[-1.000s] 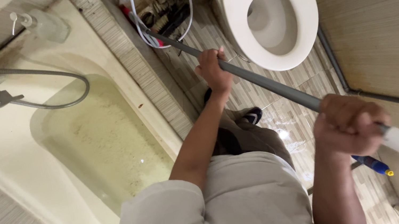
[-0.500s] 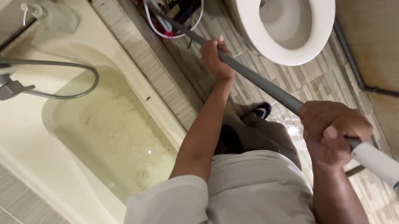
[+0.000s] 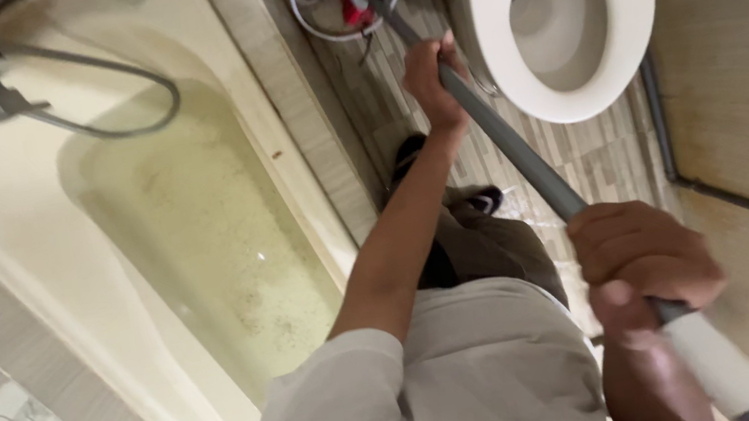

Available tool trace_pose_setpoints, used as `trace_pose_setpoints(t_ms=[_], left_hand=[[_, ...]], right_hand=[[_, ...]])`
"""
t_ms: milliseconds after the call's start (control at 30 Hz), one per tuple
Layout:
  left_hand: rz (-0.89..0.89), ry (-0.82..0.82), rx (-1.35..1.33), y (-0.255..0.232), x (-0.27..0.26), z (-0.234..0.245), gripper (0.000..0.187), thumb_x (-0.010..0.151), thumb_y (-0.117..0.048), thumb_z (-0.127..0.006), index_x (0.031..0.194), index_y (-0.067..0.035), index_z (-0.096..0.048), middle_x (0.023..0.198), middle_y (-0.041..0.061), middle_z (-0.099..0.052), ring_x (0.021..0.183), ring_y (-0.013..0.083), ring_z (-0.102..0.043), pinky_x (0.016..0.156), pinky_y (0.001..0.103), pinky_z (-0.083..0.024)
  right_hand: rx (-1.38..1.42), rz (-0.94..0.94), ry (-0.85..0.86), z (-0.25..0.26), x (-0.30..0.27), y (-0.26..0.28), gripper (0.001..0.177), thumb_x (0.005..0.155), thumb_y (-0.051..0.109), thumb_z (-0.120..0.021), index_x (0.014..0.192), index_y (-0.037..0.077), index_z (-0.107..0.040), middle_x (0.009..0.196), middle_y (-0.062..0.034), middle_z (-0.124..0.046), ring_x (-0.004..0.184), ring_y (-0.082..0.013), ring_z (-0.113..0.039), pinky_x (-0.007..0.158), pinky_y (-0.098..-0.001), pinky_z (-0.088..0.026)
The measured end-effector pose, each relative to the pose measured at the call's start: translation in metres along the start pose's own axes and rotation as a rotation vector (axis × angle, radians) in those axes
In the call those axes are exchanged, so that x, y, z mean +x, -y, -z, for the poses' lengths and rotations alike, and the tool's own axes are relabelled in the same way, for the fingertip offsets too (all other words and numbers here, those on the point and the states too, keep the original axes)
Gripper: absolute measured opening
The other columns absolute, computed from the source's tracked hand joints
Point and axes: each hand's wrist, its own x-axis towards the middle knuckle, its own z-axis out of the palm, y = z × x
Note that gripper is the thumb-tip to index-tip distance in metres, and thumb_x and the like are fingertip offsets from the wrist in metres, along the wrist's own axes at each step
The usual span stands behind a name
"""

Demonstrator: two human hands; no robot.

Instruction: The person cleans the tiled floor of a bathroom using a red squeegee tool, moving it around the toilet base and bathtub.

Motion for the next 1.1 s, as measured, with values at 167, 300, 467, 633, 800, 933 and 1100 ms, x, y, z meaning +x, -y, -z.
trace_pose_setpoints(t_ms=[167,300,467,633,800,933,1100], left_hand=[[0.024,-0.032,0.047,-0.009,0.005,-0.008,0.026,0.098,-0.005,-0.068,0.081,-0.004,-0.049,0.072,0.01,-0.053,0.06,0.0212,-0.052,0.057,0.034,-0.043],[-0.074,-0.021,0.102,-0.029,-0.002,0.005,0.025,0.097,-0.007,-0.069,0.079,-0.006,-0.051,0.071,0.007,-0.054,0.061,0.0213,-0.054,0.06,0.037,-0.043],[-0.011,0.059,0.058,-0.08,-0.033,0.018,0.032,0.099,-0.005,-0.068,0.075,-0.011,-0.047,0.07,0.002,-0.053,0.062,0.0197,-0.056,0.062,0.039,-0.043],[0.056,0.318,0.104,-0.123,-0.072,0.027,0.028,0.092,-0.011,-0.072,0.072,-0.011,-0.052,0.066,0.002,-0.057,0.068,0.0187,-0.059,0.074,0.04,-0.039],[0.147,1.019,0.129,-0.106,-0.084,0.035,0.028,0.097,-0.025,-0.072,0.072,-0.016,-0.061,0.063,0.0,-0.06,0.07,0.017,-0.059,0.09,0.038,-0.035],[0.026,1.237,0.181,-0.074,-0.084,0.03,0.022,0.094,-0.025,-0.07,0.074,-0.017,-0.065,0.069,-0.003,-0.068,0.073,0.015,-0.064,0.087,0.042,-0.033],[0.012,1.293,0.17,-0.032,-0.057,0.022,0.02,0.094,-0.026,-0.07,0.075,-0.019,-0.068,0.075,-0.004,-0.073,0.073,0.0139,-0.066,0.093,0.043,-0.034]], right_hand=[[0.052,0.075,0.169,0.005,0.012,-0.003,0.038,0.092,0.011,-0.063,0.061,0.006,-0.041,0.049,-0.0061,-0.046,0.039,-0.0208,-0.046,0.043,-0.0396,-0.046],[-0.053,-0.021,-0.006,0.016,-0.021,0.014,0.038,0.092,0.015,-0.064,0.063,0.01,-0.039,0.053,-0.0018,-0.046,0.044,-0.0163,-0.046,0.045,-0.0336,-0.041],[-0.331,0.024,-0.412,0.056,-0.084,0.06,0.036,0.098,0.023,-0.062,0.072,0.011,-0.04,0.06,-0.0007,-0.045,0.05,-0.0149,-0.046,0.046,-0.0295,-0.043],[-0.408,0.166,-0.535,0.102,-0.105,0.078,0.033,0.1,0.028,-0.059,0.076,0.013,-0.041,0.058,0.0011,-0.041,0.047,-0.0124,-0.041,0.043,-0.0299,-0.038],[-0.398,0.174,-0.444,0.077,-0.094,0.079,0.031,0.103,0.032,-0.056,0.081,0.016,-0.041,0.055,0.0028,-0.038,0.044,-0.01,-0.037,0.041,-0.0302,-0.033],[-0.361,0.101,-0.347,0.049,-0.086,0.067,0.03,0.105,0.036,-0.053,0.084,0.018,-0.041,0.054,0.0042,-0.035,0.041,-0.008,-0.034,0.038,-0.0305,-0.029],[-0.186,0.227,-0.406,0.055,-0.095,0.017,0.032,0.108,0.038,-0.048,0.086,0.017,-0.039,0.053,0.0045,-0.034,0.04,-0.0081,-0.029,0.035,-0.0321,-0.025]])
